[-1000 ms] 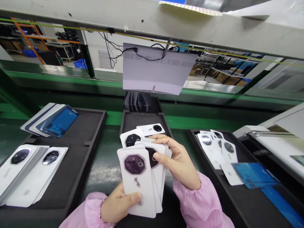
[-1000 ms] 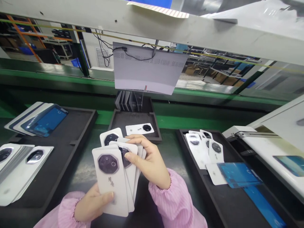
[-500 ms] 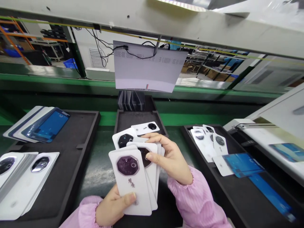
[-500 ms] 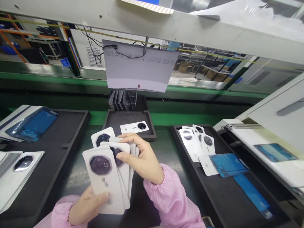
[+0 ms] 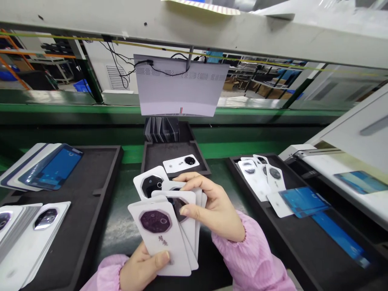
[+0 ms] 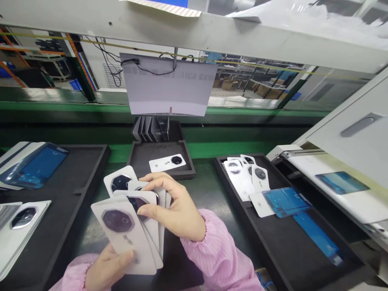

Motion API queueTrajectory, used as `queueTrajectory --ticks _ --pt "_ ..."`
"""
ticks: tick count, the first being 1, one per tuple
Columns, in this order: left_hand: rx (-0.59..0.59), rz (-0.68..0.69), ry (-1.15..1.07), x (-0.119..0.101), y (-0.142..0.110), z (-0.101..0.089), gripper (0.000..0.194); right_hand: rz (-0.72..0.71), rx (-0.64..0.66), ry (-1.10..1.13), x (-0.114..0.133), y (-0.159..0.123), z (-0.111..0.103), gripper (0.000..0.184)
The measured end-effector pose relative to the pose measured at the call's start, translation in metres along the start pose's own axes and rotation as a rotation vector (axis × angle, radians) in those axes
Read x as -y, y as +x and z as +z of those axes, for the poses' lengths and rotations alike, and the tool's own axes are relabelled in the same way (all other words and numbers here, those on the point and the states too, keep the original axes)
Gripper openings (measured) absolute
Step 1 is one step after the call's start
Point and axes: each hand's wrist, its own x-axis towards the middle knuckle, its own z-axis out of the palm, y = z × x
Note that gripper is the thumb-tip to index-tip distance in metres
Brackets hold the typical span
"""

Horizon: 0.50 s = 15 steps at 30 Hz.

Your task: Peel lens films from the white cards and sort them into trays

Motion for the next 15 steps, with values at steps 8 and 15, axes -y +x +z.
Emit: queueTrajectory --ticks 8,15 --pt "-0.063 0.055 -0.003 0.001 -0.001 0.002 0.026 -0.008 0.032 0.087 0.005 -0.001 -0.003 0.014" --pt "-0.030 -0.027 -0.132 -0.005 -0.001 0.010 0.024 0.156 0.080 0.347 0.001 0.006 -0.013 0.017"
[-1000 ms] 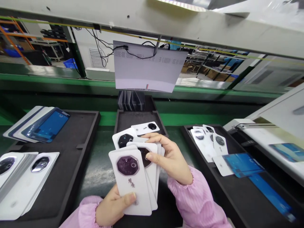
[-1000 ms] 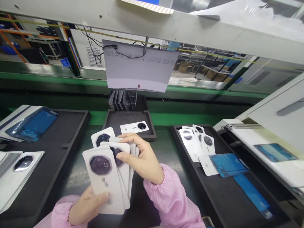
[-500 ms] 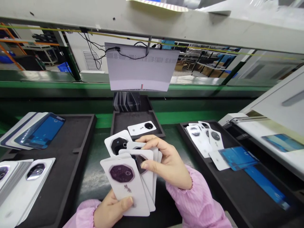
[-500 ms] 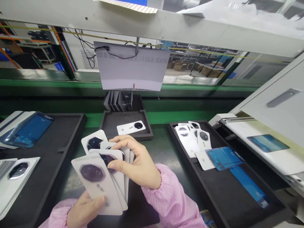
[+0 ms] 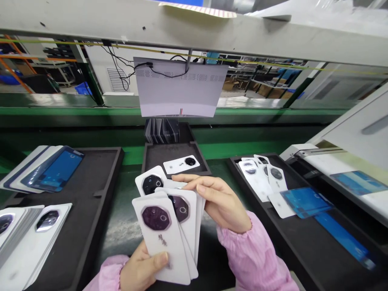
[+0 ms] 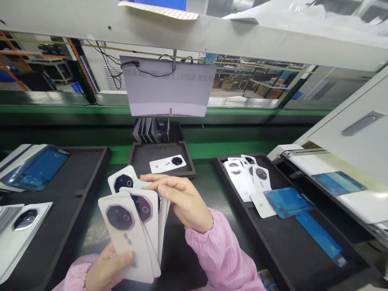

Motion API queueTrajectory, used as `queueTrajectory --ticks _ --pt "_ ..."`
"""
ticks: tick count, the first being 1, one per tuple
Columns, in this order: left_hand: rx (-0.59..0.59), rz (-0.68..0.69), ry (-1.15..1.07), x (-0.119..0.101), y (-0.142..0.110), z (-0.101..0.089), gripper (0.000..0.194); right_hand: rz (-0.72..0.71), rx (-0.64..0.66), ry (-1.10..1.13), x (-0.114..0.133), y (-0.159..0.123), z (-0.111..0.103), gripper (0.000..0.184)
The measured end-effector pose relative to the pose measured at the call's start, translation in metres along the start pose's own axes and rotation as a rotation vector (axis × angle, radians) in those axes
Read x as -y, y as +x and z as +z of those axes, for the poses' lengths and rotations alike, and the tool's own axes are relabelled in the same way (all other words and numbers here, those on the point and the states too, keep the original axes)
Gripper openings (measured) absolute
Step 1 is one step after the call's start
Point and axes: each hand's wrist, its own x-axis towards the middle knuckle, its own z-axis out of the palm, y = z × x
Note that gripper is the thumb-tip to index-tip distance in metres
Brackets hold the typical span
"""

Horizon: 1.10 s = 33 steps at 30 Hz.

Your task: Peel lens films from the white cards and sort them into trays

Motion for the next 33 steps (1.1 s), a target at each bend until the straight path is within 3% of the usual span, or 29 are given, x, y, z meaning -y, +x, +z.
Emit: queueTrajectory --ticks 7,33 --pt "-0.002 -0.013 -0.038 -0.0007 0.0011 0.0006 0.027 0.097 -0.019 0.075 -0.0003 0.0068 -0.0054 0.014" --pt "-0.047 -0.001 0.047 0.0000 0.0010 -0.0005 0.024 0.124 -0.007 0.088 -0.0019 0.0084 -0.0111 0.010"
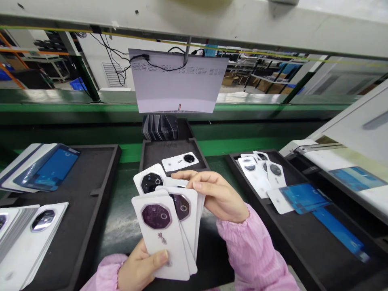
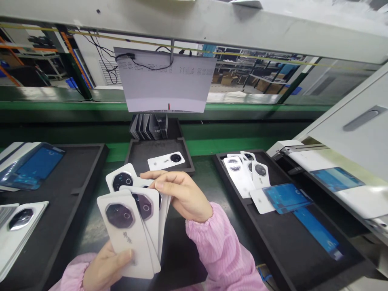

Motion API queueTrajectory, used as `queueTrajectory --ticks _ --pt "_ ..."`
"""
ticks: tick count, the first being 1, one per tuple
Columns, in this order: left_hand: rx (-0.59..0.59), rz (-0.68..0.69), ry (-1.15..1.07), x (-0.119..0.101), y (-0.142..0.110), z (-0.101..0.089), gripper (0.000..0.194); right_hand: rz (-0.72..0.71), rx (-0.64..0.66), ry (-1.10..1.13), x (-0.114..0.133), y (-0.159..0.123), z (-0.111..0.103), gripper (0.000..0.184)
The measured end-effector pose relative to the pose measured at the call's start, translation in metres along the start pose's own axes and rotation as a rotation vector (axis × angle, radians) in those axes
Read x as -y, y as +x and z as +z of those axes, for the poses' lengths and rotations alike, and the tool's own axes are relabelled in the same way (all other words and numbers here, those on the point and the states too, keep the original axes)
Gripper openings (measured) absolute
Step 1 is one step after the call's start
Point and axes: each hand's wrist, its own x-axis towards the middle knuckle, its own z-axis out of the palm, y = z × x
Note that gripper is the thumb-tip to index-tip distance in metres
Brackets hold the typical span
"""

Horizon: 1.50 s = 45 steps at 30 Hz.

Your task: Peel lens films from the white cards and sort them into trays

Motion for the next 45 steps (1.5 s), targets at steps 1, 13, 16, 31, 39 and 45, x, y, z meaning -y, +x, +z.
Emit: queueTrajectory --ticks 1,13,16,31,39,45 --pt "0.003 0.000 -0.001 0.000 0.000 0.000 0.023 -0.001 0.000 -0.002 0.000 0.000 0.000 0.010" --pt "0.025 0.009 -0.049 -0.013 0.008 0.000 0.032 -0.149 -0.167 -0.562 -0.016 0.007 0.000 0.023" --pt "0.031 0.042 -0.004 -0.020 0.006 0.003 0.031 -0.187 -0.183 -0.428 -0.026 0.008 0.001 0.036" --pt "0.115 0.042 0.159 -0.009 0.033 -0.007 0.055 -0.096 -0.312 0.172 -0.094 -0.009 -0.001 0.038" --pt "0.214 -0.099 0.040 -0.002 0.031 -0.002 0.037 -0.081 -0.238 0.296 -0.096 -0.022 -0.011 0.036" --pt "0.196 -0.240 -0.007 0.003 0.033 0.002 0.026 0.070 -0.130 0.369 -0.090 -0.017 -0.017 0.029"
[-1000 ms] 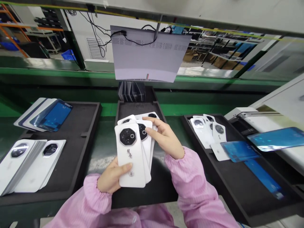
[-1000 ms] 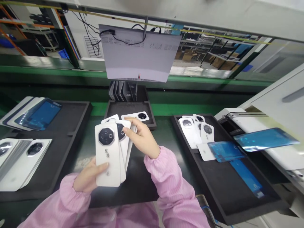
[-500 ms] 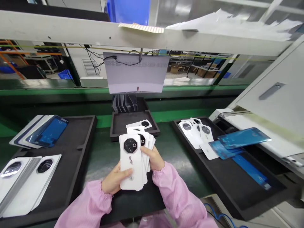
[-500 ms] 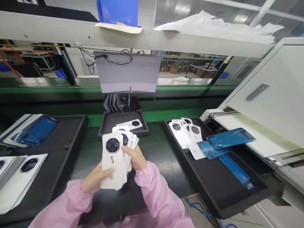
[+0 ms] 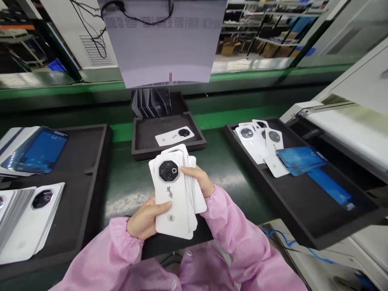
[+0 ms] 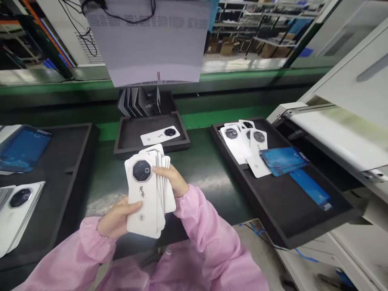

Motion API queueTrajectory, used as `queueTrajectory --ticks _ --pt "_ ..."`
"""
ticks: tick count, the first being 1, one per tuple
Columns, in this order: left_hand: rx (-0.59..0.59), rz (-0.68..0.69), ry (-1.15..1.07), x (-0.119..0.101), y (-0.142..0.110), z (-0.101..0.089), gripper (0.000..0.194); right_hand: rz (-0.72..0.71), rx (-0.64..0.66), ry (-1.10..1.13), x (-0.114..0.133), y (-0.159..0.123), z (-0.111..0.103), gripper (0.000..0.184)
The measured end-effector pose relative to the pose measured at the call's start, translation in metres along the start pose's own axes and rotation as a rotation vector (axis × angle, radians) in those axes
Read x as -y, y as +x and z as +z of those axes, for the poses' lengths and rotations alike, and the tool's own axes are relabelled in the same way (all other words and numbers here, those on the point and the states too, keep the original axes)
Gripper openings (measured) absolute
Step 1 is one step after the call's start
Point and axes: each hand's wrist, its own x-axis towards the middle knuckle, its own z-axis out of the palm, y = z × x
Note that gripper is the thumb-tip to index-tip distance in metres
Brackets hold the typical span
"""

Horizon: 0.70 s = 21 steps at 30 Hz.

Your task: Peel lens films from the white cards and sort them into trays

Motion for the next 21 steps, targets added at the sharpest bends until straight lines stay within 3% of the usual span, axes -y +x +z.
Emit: queueTrajectory --ticks 3,7,12,21 --pt "-0.073 0.038 0.101 0.000 0.005 0.003 0.024 0.040 -0.062 -0.008 0.002 0.004 -0.001 0.030" --pt "-0.137 0.148 0.197 -0.002 0.010 0.004 0.034 0.043 -0.150 -0.109 0.002 0.005 -0.006 0.030" --pt "-0.236 0.135 0.156 -0.012 0.010 -0.005 0.035 0.013 -0.172 -0.196 0.002 0.005 -0.012 0.029" --pt "-0.120 0.196 0.334 -0.014 0.005 -0.014 0.043 -0.058 -0.117 -0.367 0.001 0.002 -0.014 0.034"
